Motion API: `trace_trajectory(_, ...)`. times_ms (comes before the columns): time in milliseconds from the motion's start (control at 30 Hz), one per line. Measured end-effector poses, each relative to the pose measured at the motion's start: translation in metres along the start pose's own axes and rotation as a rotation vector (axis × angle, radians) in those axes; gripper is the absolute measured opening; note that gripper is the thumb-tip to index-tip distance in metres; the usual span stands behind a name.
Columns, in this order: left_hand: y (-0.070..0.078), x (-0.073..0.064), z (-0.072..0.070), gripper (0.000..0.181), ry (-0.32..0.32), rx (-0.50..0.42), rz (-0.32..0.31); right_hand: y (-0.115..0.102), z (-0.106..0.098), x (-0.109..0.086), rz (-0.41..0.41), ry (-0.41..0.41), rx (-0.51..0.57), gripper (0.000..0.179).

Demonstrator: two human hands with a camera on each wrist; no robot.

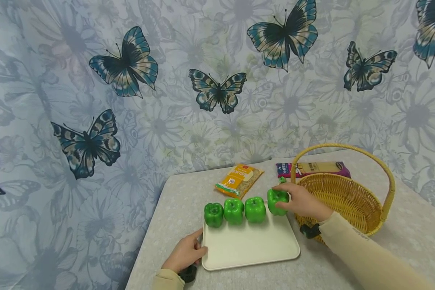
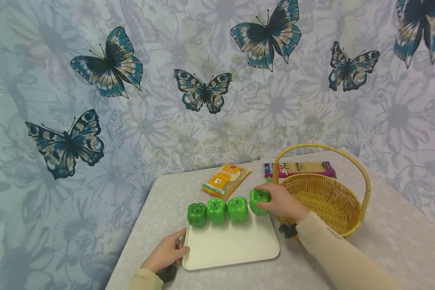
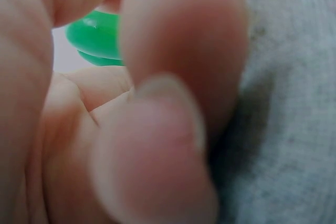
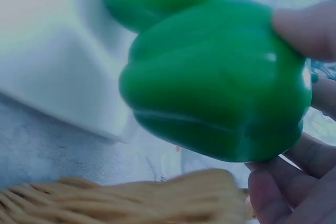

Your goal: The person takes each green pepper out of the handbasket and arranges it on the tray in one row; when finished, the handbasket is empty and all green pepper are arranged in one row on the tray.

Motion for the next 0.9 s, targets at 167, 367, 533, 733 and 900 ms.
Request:
trace_trajectory(167, 0.001, -0.001, -0.001, 0.079, 0.001, 0.002, 0.006, 0.000, 0.008, 0.002, -0.006, -0.005, -0.032, 0.050)
trace_trajectory(367, 0.004, -0.001, -0.002, 0.078, 0.002, -0.005, 0.006, 0.006, 0.014, 0.005, 0.012, -0.022, -0.107, 0.042)
trace_trajectory(533, 0.005, -0.002, -0.002, 0.078, 0.003, -0.002, 0.006, 0.012, 0.016, 0.007, 0.050, -0.034, -0.121, 0.035)
trace_trajectory(733, 0.003, -0.002, -0.002, 0.079, -0.004, -0.001, 0.004, 0.013, 0.018, 0.008, 0.064, -0.049, -0.114, 0.034)
trace_trajectory(900, 0.003, -0.002, -0.002, 0.079, -0.007, -0.007, 0.005, 0.012, 0.020, 0.008, 0.059, -0.050, -0.128, 0.032)
Point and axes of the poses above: each hand's wrist, its own x-axis towards the middle knuckle, its own z-axis out of the palm, y = z × x, the point moved 1 cm from there along x, towards the middle knuckle, and after that the axes turned 8 degrees about x, right-handed, at the moved point
